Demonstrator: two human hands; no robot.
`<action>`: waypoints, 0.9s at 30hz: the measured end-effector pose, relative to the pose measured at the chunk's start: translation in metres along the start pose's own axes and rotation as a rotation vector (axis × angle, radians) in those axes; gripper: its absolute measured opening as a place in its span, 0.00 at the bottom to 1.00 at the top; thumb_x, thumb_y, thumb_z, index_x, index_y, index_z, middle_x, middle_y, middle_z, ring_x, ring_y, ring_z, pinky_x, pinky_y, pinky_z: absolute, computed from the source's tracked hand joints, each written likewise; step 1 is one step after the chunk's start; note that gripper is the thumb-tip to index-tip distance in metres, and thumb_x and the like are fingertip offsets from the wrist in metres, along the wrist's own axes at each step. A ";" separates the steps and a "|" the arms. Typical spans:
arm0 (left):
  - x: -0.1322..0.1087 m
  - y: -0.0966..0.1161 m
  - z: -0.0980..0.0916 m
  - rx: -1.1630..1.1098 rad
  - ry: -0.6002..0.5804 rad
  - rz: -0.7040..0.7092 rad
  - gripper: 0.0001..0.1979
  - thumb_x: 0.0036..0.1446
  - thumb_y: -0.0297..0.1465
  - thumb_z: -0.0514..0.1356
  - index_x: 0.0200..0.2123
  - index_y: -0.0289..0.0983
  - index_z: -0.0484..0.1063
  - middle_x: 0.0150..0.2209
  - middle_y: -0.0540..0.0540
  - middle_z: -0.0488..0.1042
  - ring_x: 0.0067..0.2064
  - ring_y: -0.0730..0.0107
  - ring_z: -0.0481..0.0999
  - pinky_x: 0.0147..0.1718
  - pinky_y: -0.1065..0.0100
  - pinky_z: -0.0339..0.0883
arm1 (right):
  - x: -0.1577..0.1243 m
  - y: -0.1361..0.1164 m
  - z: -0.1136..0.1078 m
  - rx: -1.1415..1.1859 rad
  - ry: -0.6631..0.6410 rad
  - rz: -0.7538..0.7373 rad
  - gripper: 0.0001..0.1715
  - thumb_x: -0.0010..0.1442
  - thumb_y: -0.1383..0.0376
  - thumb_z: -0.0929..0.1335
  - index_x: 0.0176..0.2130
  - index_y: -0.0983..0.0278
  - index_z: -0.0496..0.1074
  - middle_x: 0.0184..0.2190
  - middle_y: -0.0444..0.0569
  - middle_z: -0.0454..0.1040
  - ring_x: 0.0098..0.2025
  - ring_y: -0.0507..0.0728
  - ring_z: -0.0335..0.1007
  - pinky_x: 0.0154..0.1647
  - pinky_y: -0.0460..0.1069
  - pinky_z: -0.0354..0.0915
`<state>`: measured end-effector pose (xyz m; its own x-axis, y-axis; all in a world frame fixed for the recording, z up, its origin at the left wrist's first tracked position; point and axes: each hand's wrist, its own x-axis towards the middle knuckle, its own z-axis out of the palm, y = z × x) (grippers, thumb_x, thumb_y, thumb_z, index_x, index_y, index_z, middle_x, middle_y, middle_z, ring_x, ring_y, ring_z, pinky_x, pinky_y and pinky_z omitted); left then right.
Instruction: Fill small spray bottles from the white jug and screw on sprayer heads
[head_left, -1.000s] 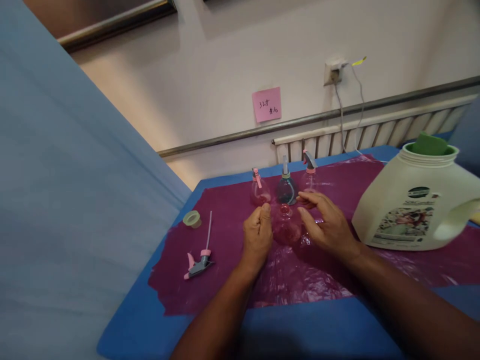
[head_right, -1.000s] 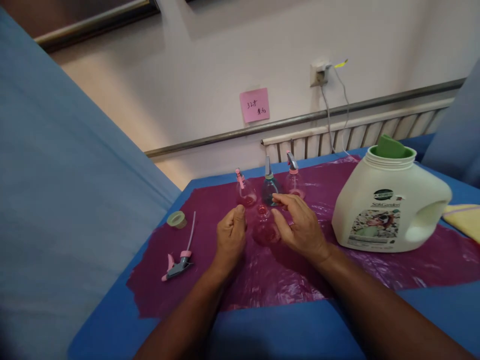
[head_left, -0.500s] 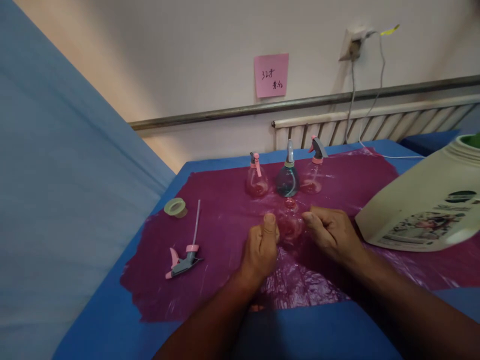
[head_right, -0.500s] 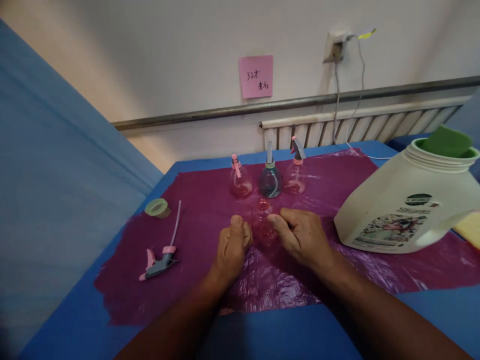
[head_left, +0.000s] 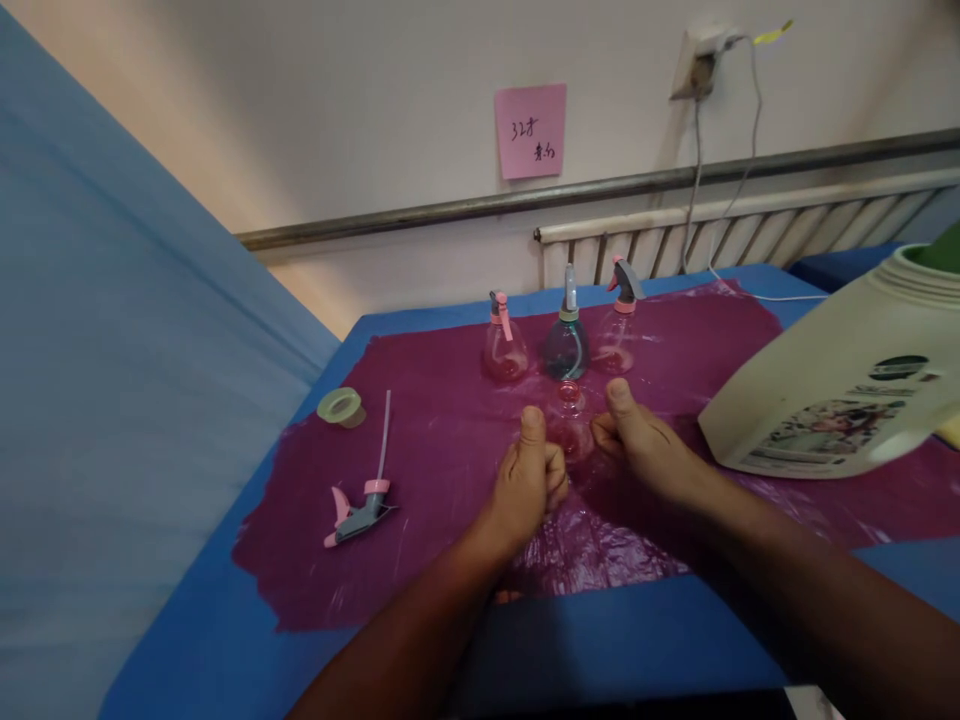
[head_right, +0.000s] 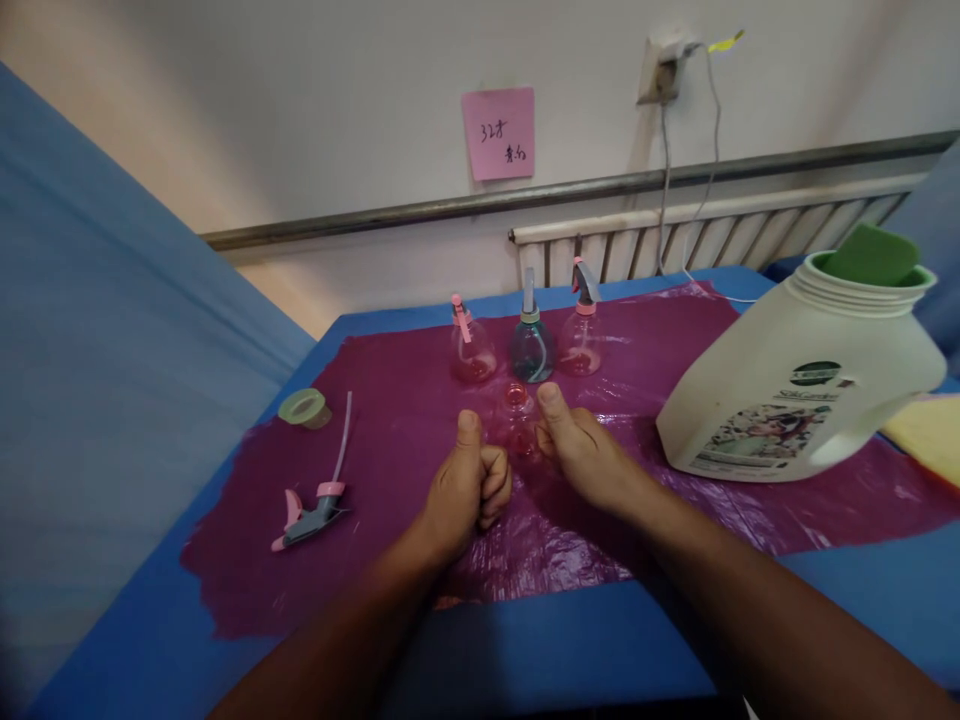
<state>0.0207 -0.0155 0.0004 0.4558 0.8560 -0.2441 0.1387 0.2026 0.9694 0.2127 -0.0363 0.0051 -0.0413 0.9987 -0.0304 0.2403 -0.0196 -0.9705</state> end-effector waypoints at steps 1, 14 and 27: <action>0.000 -0.001 0.000 -0.019 -0.006 -0.013 0.47 0.65 0.79 0.36 0.19 0.44 0.56 0.15 0.52 0.58 0.18 0.73 0.54 0.20 0.66 0.49 | 0.000 0.000 0.001 0.033 -0.019 0.018 0.53 0.69 0.19 0.46 0.20 0.55 0.55 0.18 0.42 0.53 0.23 0.54 0.48 0.28 0.55 0.49; -0.005 0.009 -0.004 0.106 0.014 0.053 0.47 0.67 0.77 0.35 0.18 0.44 0.57 0.15 0.51 0.59 0.18 0.72 0.57 0.21 0.65 0.53 | -0.005 -0.004 0.015 0.022 -0.167 0.022 0.54 0.71 0.21 0.46 0.21 0.57 0.58 0.18 0.43 0.59 0.24 0.54 0.53 0.31 0.54 0.53; 0.012 0.001 -0.016 0.186 0.212 0.238 0.45 0.72 0.73 0.40 0.18 0.44 0.56 0.17 0.52 0.58 0.22 0.69 0.58 0.25 0.64 0.52 | 0.001 0.012 0.002 -0.005 -0.075 -0.015 0.51 0.74 0.23 0.46 0.22 0.56 0.56 0.19 0.41 0.54 0.25 0.54 0.48 0.30 0.53 0.50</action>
<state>0.0119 0.0025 -0.0010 0.3048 0.9523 0.0170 0.2170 -0.0869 0.9723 0.2139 -0.0360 -0.0070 -0.1176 0.9925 -0.0343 0.2443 -0.0045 -0.9697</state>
